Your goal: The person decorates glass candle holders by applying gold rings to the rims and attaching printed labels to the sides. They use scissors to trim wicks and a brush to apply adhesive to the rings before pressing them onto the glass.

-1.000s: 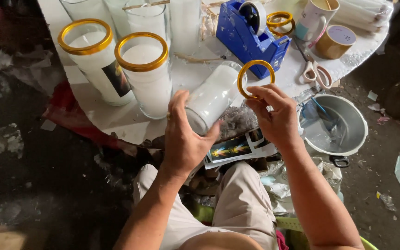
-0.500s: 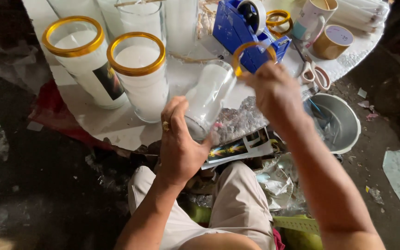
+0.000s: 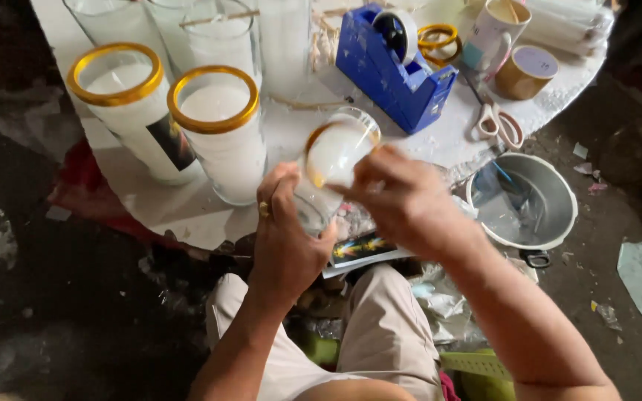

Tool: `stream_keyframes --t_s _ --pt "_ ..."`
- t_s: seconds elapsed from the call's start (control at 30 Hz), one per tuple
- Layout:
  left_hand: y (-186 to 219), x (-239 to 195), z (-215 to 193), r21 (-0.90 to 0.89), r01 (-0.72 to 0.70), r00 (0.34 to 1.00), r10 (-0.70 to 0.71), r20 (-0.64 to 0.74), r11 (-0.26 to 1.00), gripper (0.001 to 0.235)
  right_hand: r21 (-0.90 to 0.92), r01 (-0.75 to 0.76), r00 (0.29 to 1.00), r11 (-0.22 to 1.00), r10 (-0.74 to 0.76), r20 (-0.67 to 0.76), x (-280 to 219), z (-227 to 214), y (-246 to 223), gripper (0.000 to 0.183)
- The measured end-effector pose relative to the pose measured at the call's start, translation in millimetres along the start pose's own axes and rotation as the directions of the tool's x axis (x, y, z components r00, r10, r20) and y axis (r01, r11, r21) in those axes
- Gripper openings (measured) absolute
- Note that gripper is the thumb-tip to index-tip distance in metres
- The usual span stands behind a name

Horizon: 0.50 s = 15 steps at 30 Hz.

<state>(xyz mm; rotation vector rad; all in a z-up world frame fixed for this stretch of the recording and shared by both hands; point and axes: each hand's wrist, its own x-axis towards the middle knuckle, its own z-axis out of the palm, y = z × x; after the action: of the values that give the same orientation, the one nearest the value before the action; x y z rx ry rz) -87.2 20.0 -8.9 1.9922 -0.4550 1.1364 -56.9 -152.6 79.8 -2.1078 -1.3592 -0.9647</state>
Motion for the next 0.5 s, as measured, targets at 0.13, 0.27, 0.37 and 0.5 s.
stream_keyframes --t_s 0.13,0.27,0.37,0.5 --pt "2 -8 1 -0.044 -0.010 1.000 0.010 0.002 0.999 0.078 0.271 -0.202 0.973 0.941 0.161 0.166 -55 8 87 0.017" --pt "-1 10 7 0.023 -0.069 0.996 0.070 -0.050 0.997 0.074 -0.217 -0.063 0.998 0.974 0.062 -0.009 -14 -6 53 0.021" --pt "-1 -4 3 0.003 -0.053 0.999 0.053 -0.012 0.999 0.076 -0.123 -0.092 0.995 0.988 0.096 0.030 -21 13 41 0.019" --pt "3 0 2 -0.028 -0.035 0.999 0.034 -0.018 0.999 0.073 -0.476 -0.261 0.943 0.840 0.328 0.060 -62 11 130 0.016"
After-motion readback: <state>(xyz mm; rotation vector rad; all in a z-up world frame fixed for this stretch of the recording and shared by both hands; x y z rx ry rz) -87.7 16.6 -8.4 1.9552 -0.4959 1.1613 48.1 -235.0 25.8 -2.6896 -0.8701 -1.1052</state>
